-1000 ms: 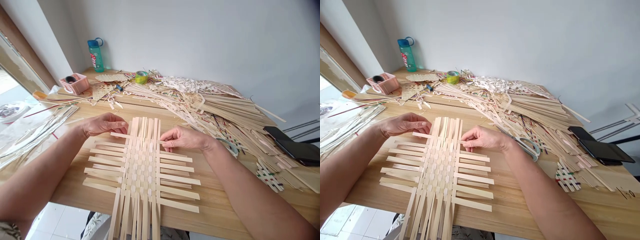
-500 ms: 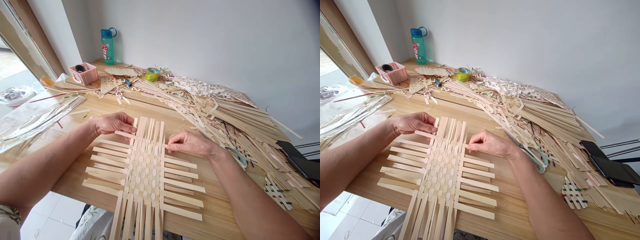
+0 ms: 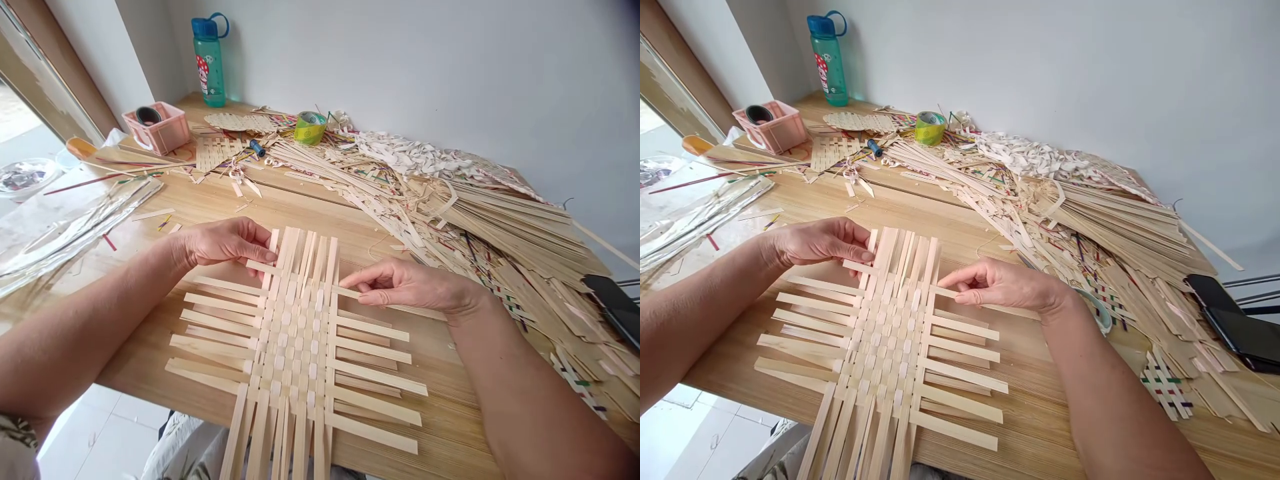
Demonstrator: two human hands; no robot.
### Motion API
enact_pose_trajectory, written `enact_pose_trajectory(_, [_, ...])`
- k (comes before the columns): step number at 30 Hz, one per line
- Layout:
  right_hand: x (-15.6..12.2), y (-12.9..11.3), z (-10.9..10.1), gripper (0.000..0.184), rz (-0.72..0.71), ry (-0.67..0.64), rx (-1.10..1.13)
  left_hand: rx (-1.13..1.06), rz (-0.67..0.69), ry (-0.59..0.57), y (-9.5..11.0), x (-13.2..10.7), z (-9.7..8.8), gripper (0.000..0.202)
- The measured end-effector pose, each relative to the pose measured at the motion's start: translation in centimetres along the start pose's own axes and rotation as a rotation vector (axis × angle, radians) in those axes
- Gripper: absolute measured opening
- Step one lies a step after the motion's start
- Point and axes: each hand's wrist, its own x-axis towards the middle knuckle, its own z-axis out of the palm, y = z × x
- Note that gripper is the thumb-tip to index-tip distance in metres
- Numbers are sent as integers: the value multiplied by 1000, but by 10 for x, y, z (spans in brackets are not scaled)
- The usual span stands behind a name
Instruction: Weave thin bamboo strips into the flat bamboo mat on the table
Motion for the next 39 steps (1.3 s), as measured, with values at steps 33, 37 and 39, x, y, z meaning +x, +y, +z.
enact_pose_trajectory(33, [-13,10,-1,62,14,-58,79,5,69,-40,1,-6,-4,31])
enact_pose_trajectory(37, [-13,11,0,62,21,-63,114,-39,72,-75,-1,-7,-9,34])
enact_pose_trajectory(39, [-13,11,0,62,19,-67,121,-40,75,-82,-2,-6,-10,33])
